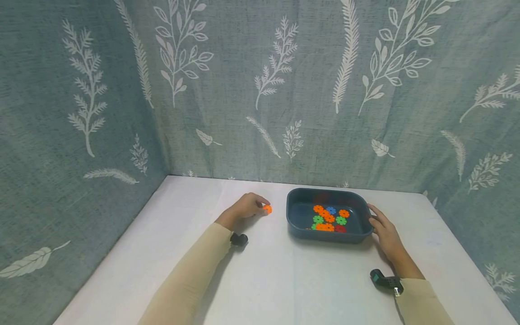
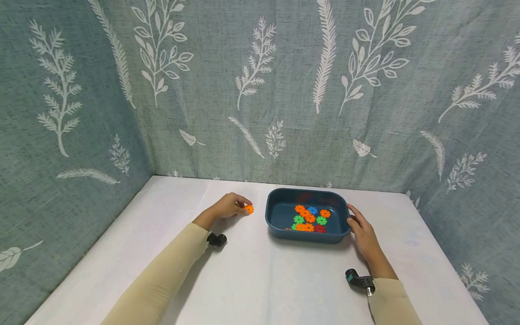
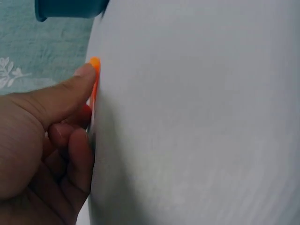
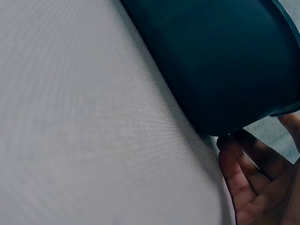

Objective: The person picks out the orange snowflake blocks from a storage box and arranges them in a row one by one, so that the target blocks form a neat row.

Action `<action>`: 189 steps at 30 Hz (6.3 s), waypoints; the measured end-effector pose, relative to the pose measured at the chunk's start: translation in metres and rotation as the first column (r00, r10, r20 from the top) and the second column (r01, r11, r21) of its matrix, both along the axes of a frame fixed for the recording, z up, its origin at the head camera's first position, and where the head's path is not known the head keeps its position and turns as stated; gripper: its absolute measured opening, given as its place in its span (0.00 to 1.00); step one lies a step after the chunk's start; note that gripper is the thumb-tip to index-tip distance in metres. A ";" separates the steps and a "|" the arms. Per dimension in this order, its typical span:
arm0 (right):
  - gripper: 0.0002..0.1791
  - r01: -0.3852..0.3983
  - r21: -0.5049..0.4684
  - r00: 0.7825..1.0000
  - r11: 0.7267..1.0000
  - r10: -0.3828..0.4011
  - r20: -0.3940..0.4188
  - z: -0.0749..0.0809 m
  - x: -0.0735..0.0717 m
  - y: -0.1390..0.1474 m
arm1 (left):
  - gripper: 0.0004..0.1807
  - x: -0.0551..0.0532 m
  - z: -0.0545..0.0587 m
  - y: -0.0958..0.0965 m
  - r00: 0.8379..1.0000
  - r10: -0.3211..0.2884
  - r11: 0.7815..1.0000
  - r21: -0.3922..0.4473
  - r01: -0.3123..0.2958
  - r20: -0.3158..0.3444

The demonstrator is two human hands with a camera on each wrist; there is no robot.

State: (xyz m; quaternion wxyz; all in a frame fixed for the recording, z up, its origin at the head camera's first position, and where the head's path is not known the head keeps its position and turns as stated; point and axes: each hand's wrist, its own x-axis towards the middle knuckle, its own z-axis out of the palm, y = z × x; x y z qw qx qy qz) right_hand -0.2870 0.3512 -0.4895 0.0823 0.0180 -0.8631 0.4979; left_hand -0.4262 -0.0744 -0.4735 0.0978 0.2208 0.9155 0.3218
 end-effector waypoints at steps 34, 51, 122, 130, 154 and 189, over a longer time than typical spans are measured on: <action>0.33 0.006 0.024 1.000 1.000 -0.006 -0.014 0.000 -0.002 0.002 | 0.21 0.003 0.029 0.021 0.995 0.010 0.975 0.220 0.013 -0.101; 0.32 0.012 -0.001 1.000 1.000 -0.012 0.020 0.007 -0.002 0.000 | 0.21 -0.003 0.065 0.096 0.976 -0.128 0.974 0.162 0.158 -0.178; 0.31 0.022 -0.032 1.000 0.999 -0.021 0.018 -0.002 -0.003 0.001 | 0.16 0.012 0.024 0.179 0.992 -0.119 0.957 -0.270 0.102 -0.049; 0.30 0.021 -0.037 1.000 0.999 -0.021 0.015 -0.005 -0.004 0.002 | 0.18 0.012 0.022 0.177 0.987 -0.145 0.970 -0.208 0.127 -0.075; 0.31 0.015 -0.024 1.000 1.000 -0.014 0.016 -0.002 -0.001 -0.003 | 0.17 0.032 0.049 0.155 0.978 -0.195 0.967 0.155 0.204 -0.071; 0.32 0.033 -0.017 0.998 0.999 -0.032 0.047 0.000 0.003 -0.003 | 0.20 0.038 0.049 0.077 0.985 -0.172 0.909 0.382 0.164 -0.014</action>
